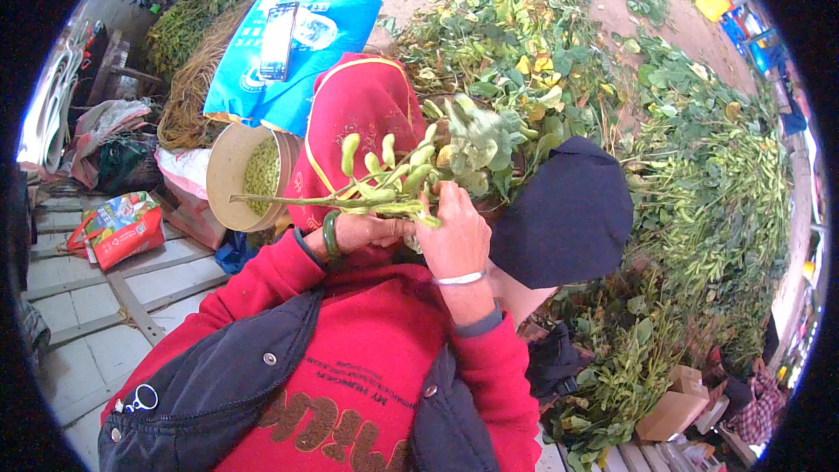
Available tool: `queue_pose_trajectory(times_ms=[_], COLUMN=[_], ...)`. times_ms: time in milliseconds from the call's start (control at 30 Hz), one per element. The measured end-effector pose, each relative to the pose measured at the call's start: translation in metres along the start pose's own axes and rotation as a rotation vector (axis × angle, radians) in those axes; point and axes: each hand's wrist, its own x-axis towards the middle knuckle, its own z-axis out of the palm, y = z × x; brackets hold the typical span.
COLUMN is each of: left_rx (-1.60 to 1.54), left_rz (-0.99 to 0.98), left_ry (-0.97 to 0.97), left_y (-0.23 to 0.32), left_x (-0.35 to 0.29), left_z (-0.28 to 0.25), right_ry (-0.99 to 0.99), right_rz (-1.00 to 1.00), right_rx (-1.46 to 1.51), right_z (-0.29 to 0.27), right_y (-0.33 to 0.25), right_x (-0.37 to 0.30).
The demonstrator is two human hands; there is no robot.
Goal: The person sits and shells green vegetable pods by hand, removing the seeds into a nearby bowl. The person repeatedly picks pods, opens them, and drops the seeds, discarding the empty pods.
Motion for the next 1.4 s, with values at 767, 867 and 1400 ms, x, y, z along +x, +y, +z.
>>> queue_pose_trajectory(times_ms=[767, 867, 1400], left_rx=[-0.430, -0.753, -0.219], left_rz=[0.326, 0.179, 0.218], left_ry=[0.048, -0.067, -0.032], left_y=[-0.044, -0.041, -0.034], left_x=[0.038, 0.034, 0.028], left_z=[-0.021, -0.021, -0.015], right_ry=[0.107, 0.066, -0.074], right_rz=[0.181, 0.230, 0.373], right_rx=[0.683, 0.805, 0.891], right_z=[0.031, 0.029, 0.029], right_y=[0.014, 0.023, 0.024], right_x=[0.004, 0.007, 0.005])
